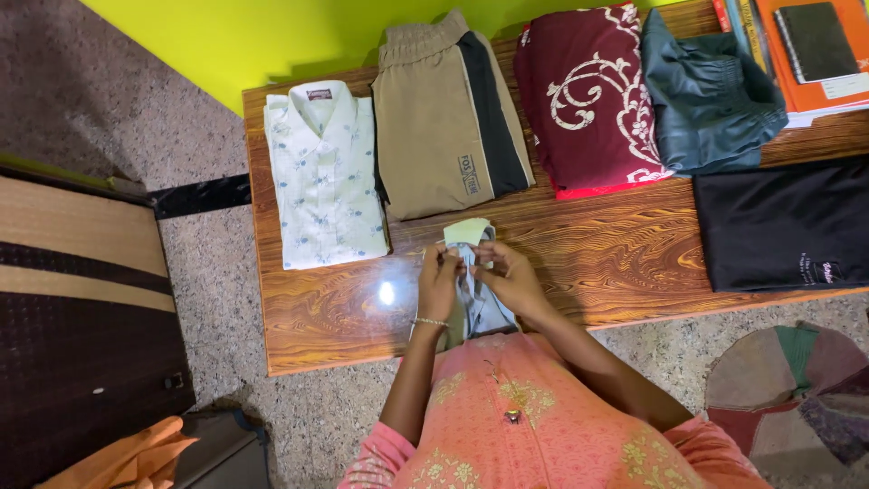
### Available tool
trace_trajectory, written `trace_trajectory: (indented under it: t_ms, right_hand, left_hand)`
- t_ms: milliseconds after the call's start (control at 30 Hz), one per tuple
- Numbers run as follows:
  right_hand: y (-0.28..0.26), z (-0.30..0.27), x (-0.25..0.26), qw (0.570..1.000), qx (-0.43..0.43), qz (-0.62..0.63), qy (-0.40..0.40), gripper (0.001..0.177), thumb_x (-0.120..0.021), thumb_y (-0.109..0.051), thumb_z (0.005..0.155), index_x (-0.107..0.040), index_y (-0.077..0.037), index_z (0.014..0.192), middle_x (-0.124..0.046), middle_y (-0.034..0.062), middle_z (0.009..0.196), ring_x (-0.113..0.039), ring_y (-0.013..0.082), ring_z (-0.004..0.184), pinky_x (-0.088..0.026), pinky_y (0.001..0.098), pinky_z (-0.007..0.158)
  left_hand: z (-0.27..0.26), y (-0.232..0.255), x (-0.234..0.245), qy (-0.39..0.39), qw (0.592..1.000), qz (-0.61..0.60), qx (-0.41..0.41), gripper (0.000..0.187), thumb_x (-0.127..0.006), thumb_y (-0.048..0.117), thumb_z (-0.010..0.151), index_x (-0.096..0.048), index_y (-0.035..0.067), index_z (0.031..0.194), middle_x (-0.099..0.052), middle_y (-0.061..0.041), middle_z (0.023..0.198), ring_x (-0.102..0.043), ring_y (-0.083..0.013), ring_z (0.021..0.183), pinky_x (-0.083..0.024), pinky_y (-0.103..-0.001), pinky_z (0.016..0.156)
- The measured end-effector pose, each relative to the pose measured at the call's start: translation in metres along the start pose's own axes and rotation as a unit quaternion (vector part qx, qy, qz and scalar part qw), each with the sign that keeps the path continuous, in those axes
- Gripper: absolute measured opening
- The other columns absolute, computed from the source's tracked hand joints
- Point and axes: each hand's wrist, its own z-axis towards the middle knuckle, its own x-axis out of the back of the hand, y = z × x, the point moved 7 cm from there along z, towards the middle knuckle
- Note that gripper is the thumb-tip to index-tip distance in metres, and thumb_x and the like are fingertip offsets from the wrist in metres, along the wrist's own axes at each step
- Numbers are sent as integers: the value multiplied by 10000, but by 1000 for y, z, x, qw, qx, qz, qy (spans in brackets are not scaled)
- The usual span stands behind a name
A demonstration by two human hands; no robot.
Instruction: Folding a white shirt on a wooden table.
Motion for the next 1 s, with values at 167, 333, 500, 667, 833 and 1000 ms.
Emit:
trace_trajectory:
  t_ms: [167,333,500,667,833,1000]
  right_hand:
    - [2,3,0,979,97,-182,7,390,-763,-91,836,-669,-4,1205,-744,103,1085,-703,189,1016,-555,332,884]
    - [4,3,6,942,137,-298,67,307,-780,-117,831,-707,-2,1107,-752,153,1013,-728,217,917,-573,348,813]
    - [-5,-6,15,931,122,-329,95,246,-805,-162,856,-720,0,1019,-745,154,903,-700,214,801,-550,350,718]
    - [21,-6,32,957,76,-265,95,253,-792,-197,876,-720,-5,1023,-741,78,839,-672,127,743,-550,282,678]
    - [17,-12,33,966,65,-232,95,256,-790,-205,883,-730,-8,1035,-739,58,846,-655,95,751,-536,264,676]
    - [19,-14,34,972,41,-214,88,255,-787,-218,887,-739,-4,1018,-752,60,843,-661,89,743,-536,258,683]
  left_hand:
    - [5,-26,6,-19,994,-109,12,182,-606,173,1032,-615,24,1138,-656,-25,958,-626,-99,854,-534,-256,795]
    - [-14,-14,11,13,1000,2,-6,208,-722,164,953,-653,30,1096,-680,-27,935,-639,-96,830,-542,-255,773]
    - [-33,8,17,23,997,78,-18,197,-799,172,895,-696,38,997,-696,-35,872,-637,-100,773,-544,-262,728]
    - [-42,38,7,-24,981,179,-71,182,-805,179,862,-736,70,990,-692,-60,854,-653,-144,734,-531,-287,671]
    - [-40,55,-1,-9,977,199,-74,214,-814,194,843,-736,64,993,-699,-84,837,-658,-184,703,-539,-303,664]
    - [-32,24,-7,-17,978,189,-89,191,-796,185,855,-731,42,965,-722,-96,858,-686,-191,733,-555,-306,685]
